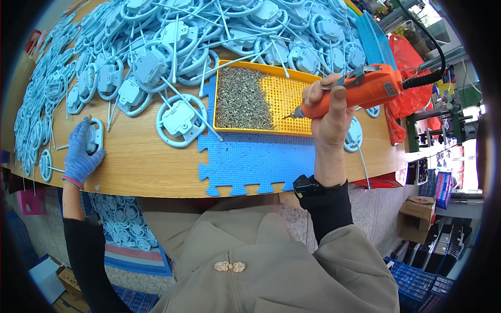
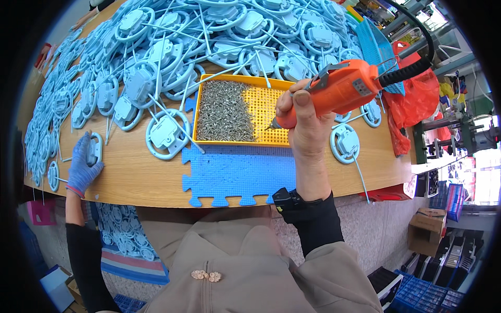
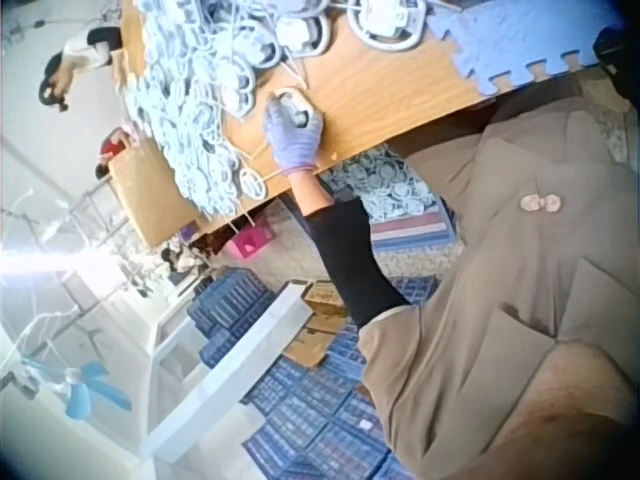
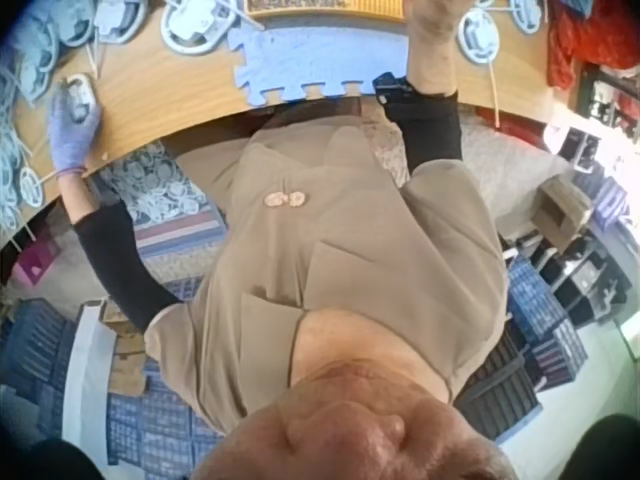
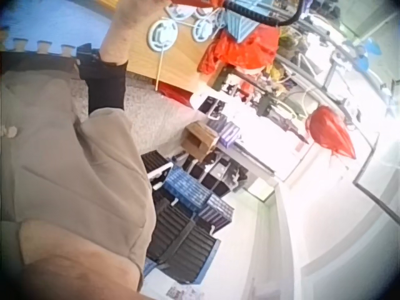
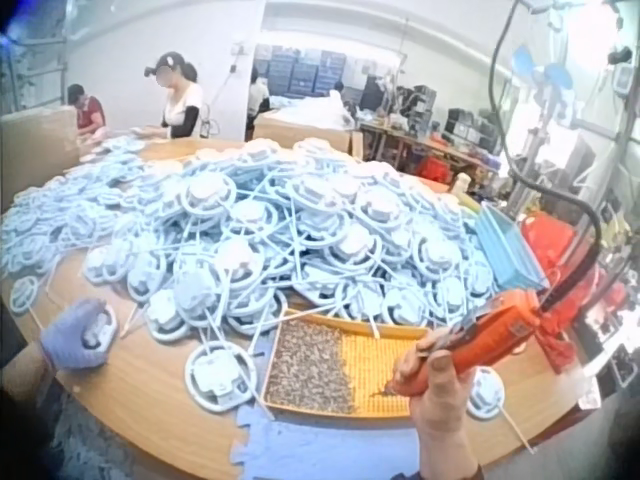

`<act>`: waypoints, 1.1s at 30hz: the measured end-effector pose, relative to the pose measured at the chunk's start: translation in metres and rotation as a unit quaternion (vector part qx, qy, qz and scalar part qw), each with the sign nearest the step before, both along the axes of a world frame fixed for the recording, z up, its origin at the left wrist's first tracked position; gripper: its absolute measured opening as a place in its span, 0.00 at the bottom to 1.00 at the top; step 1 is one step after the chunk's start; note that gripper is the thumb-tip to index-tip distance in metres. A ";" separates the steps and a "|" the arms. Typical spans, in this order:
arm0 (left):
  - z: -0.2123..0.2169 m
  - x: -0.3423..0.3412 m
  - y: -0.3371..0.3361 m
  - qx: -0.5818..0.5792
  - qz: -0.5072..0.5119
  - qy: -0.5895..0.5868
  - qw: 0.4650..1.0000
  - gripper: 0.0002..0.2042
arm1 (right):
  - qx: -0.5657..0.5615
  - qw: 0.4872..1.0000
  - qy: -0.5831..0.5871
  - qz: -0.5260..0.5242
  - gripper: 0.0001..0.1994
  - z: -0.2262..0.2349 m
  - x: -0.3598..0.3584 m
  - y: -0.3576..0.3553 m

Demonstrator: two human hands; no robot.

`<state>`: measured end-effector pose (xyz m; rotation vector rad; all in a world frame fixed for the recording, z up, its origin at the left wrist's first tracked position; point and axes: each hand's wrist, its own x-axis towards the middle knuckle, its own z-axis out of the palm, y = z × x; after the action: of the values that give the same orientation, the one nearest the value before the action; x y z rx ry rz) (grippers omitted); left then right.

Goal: Using an electric screwdriver to assemble blue plastic fan guard components at a manufacturing workstation.

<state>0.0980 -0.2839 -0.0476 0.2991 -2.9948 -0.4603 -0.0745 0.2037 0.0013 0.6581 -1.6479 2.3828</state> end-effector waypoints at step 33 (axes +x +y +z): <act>0.035 -0.006 0.286 0.168 -0.137 0.059 0.974 0.37 | 0.037 0.985 0.020 0.167 0.27 0.030 0.085 -0.053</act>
<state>0.0919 0.0022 -0.0124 -0.1208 -2.8403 -0.9779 0.0105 0.1509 0.0314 1.0660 -1.7338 2.5137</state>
